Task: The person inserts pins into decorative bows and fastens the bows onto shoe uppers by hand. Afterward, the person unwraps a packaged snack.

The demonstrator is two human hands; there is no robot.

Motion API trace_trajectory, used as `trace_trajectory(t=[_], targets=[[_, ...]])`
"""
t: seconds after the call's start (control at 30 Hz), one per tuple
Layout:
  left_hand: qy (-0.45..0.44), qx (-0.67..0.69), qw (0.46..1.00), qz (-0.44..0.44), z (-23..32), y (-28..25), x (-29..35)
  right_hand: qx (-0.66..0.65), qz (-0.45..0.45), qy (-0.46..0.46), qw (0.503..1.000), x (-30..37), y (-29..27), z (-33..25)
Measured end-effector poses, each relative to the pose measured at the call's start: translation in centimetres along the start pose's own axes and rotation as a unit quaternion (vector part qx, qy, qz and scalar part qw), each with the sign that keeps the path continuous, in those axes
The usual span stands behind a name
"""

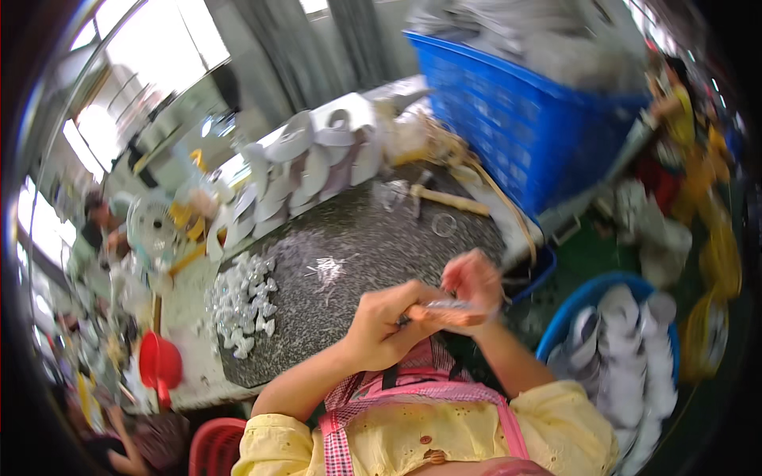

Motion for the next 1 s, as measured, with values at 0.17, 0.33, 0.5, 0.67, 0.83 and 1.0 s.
trace_trajectory(t=[0.17,0.33,0.5,0.67,0.83,1.0], targets=[[-0.159,0.066,0.98,0.103,-7.1,-4.5,9.4,0.319,-0.141,0.113,0.93,-0.7,4.2,13.2],[-0.042,0.02,0.975,0.216,-7.3,-10.1,12.4,0.299,-0.286,0.158,0.897,-0.5,9.7,20.0],[-0.019,-0.032,0.98,0.196,-10.0,-12.8,14.3,0.473,-0.337,-0.113,0.806,-5.0,12.2,18.5],[-0.095,-0.003,0.973,0.212,-16.1,-13.3,16.6,0.528,0.01,0.001,0.849,-12.2,2.7,18.1],[-0.104,0.068,0.971,0.202,-19.0,-11.2,17.9,0.352,0.173,0.113,0.913,-12.3,-3.8,19.5],[-0.11,0.126,0.967,0.191,-19.6,-11.2,18.4,0.422,0.142,0.111,0.888,-12.4,-3.5,19.5]])
Point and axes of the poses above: each hand's wrist, its own x-axis away from the middle knuckle, its own y-axis out of the palm, z = x × y, the point moved 7 cm from there along -x, towards the middle knuckle, and after that the axes turned 9 degrees about y, right-handed, at the moved point
